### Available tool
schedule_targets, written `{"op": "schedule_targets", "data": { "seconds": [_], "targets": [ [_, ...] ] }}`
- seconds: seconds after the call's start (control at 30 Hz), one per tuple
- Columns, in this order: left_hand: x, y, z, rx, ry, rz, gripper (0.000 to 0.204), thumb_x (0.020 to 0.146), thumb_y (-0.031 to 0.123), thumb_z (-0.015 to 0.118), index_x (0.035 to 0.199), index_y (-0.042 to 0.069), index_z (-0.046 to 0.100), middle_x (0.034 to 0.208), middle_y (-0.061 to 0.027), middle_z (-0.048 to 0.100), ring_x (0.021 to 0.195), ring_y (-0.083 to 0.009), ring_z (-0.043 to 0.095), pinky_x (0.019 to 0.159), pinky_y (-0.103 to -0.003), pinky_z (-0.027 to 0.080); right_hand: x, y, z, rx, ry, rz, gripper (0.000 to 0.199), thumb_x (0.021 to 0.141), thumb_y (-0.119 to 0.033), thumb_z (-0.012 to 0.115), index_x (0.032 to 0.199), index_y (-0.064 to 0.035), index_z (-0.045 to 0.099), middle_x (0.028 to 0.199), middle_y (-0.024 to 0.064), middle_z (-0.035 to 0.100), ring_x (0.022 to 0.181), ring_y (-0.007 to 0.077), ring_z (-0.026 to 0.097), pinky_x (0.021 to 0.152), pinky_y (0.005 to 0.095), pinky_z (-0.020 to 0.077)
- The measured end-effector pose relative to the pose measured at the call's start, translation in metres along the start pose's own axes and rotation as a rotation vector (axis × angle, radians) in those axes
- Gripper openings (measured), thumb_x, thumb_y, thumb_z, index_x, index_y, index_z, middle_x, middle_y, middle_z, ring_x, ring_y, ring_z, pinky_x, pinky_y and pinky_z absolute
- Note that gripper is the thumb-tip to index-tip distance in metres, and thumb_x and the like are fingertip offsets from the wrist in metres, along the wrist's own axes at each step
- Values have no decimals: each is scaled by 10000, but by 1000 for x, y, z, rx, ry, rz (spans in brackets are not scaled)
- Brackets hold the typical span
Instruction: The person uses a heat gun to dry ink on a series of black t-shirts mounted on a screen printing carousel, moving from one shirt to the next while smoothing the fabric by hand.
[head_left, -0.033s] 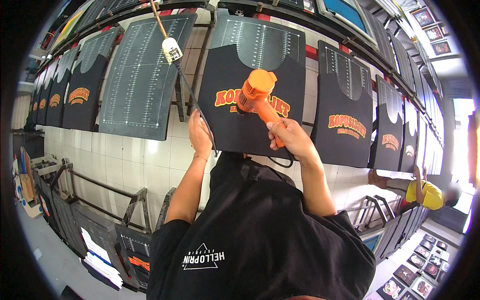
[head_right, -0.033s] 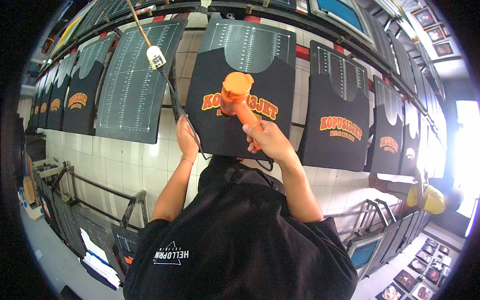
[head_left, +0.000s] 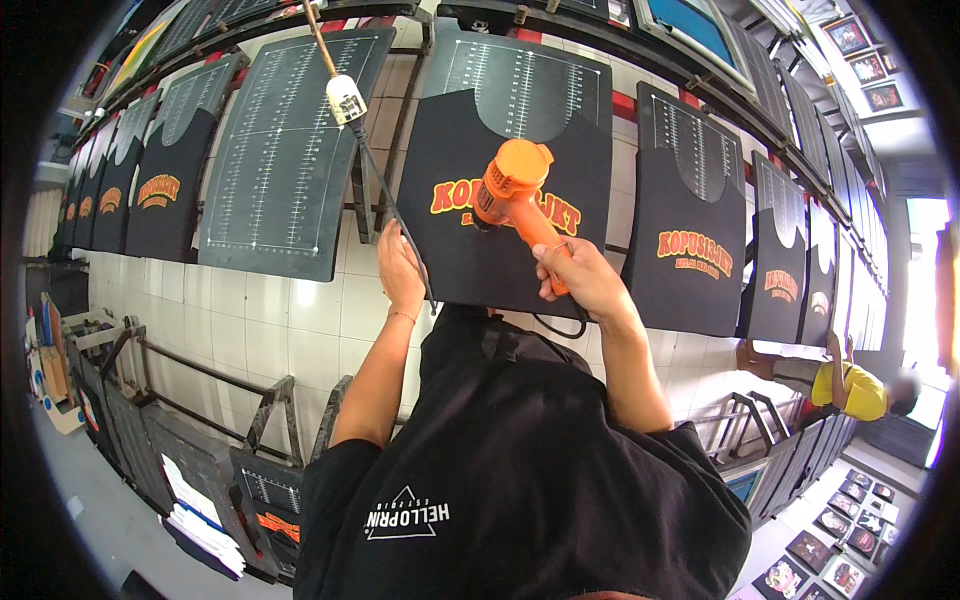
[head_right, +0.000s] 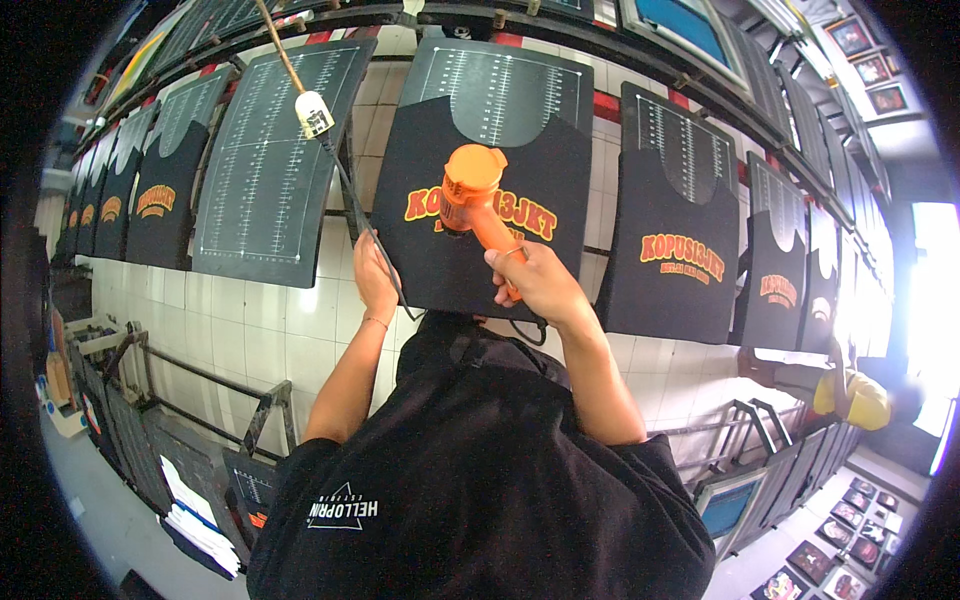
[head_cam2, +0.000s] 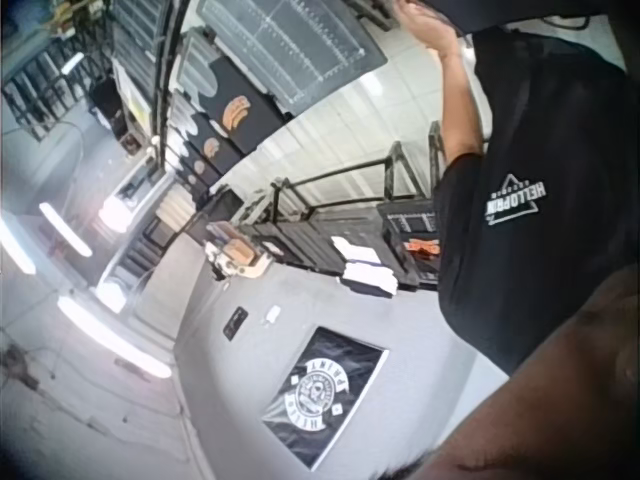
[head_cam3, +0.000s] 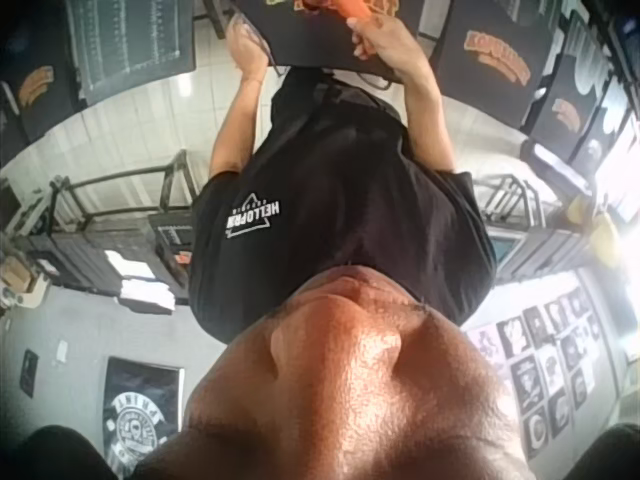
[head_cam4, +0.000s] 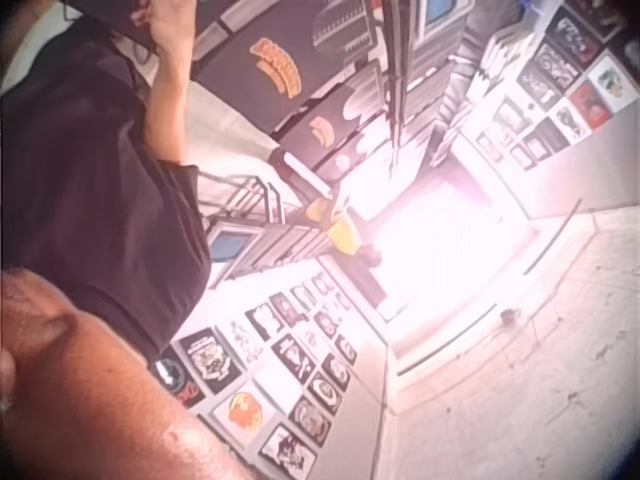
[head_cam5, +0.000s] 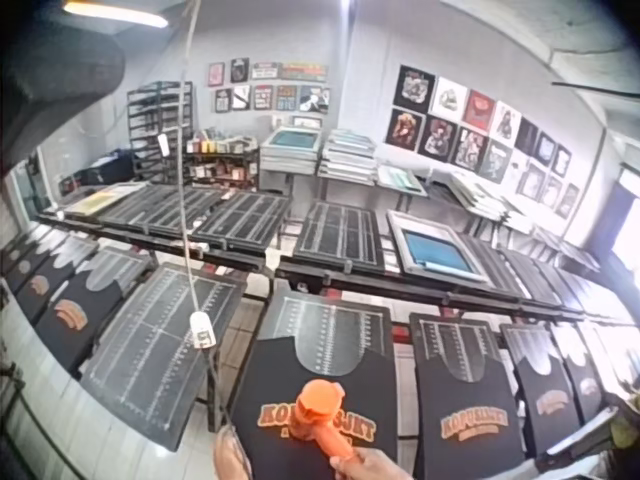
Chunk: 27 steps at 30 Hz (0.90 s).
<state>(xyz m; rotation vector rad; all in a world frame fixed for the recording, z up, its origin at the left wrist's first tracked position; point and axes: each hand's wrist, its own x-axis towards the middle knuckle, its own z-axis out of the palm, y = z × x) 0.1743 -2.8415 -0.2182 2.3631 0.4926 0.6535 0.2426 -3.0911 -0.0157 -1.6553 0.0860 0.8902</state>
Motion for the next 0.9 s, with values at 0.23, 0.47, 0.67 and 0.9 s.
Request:
{"op": "schedule_targets", "data": {
  "seconds": [0.23,0.47,0.67,0.9],
  "targets": [
    [1,1,-4,-60,2,-33,308,972,78,430,1230,-55,534,1271,-194,557,1193,-370,517,1025,-423,412,9,-4,15,-53,-48,-43,314,939,-305,623,918,3,564,728,23,570,604,110,613,554,250,512],
    [-1,5,-1,-133,20,1,335,1016,122,366,1181,-64,590,1201,-219,593,1139,-393,552,994,-431,420,7,-23,24,-124,-70,-46,342,925,-314,637,923,21,567,737,31,575,578,116,612,513,251,501],
    [-4,1,-3,-214,32,63,507,1059,310,302,1078,-71,636,1212,-199,600,1154,-357,547,996,-439,404,14,-26,23,-242,-96,-38,328,923,-326,619,936,-1,574,730,25,578,607,106,614,549,254,501],
    [-28,16,-8,-634,-145,-88,586,1035,494,318,1155,-5,601,1296,-156,567,1196,-325,531,1110,-472,311,-14,-26,-10,-183,-60,-30,356,931,-338,613,1027,4,583,755,42,599,618,120,626,589,270,520]
  ]
}}
